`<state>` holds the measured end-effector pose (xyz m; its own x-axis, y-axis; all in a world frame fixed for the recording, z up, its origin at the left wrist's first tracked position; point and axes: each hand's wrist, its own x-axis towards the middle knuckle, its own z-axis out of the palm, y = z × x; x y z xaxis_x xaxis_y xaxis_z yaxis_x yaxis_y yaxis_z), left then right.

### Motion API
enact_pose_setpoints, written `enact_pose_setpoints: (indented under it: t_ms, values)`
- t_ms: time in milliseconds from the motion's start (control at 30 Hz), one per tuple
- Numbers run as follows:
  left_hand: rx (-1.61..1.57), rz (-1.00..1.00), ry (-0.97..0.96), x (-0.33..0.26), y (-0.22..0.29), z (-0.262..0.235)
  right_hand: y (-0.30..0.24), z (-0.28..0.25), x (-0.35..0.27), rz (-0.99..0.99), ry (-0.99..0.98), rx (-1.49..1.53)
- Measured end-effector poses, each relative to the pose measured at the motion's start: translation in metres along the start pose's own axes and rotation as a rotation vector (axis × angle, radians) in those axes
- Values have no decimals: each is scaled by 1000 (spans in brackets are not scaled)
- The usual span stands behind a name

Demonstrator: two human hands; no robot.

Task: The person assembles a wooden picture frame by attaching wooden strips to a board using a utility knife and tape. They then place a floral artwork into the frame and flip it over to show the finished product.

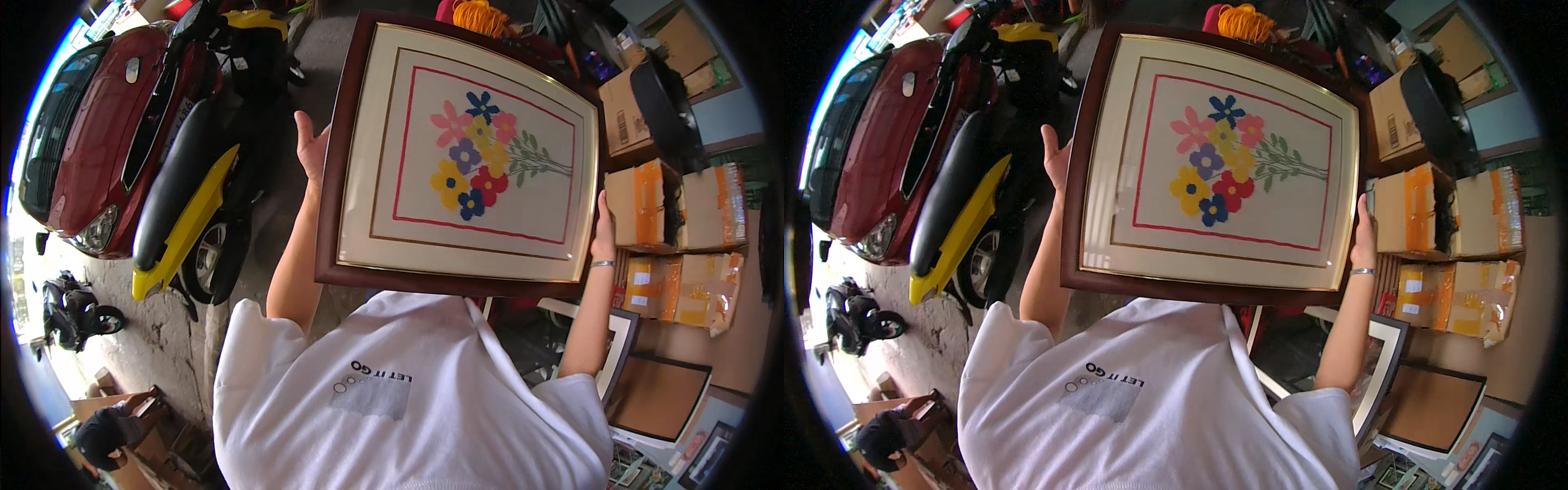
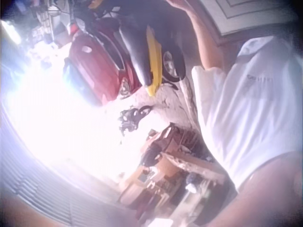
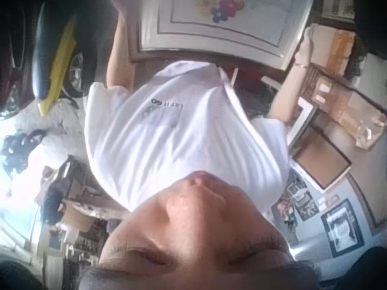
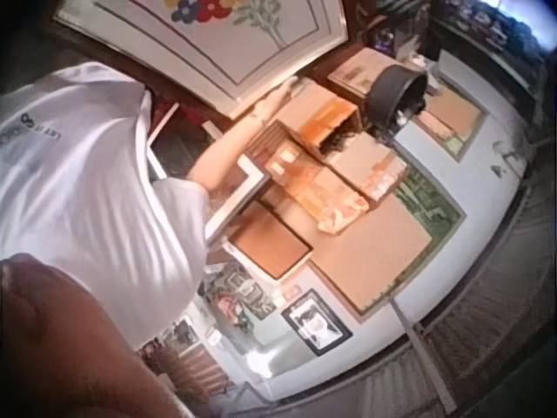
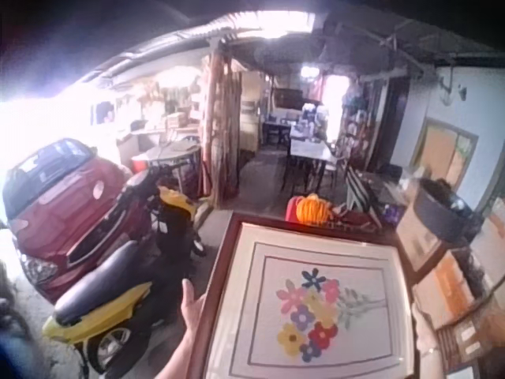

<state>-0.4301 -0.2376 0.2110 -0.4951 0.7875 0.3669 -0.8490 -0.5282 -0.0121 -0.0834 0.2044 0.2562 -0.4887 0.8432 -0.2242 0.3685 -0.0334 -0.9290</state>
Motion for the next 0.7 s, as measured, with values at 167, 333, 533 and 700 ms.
enact_pose_setpoints:
  t_ms: [167,333,533,700]
  values:
    - [-108,23,-60,-46,15,-36,81,19,-8,202,-57,177]
    - [-104,-14,-115,-113,40,-59,96,34,-26,257,-189,193]
    - [-95,34,-75,-135,58,-56,57,53,-67,337,-208,169]
    - [-57,72,-28,-132,59,-45,40,70,-78,274,-328,289]
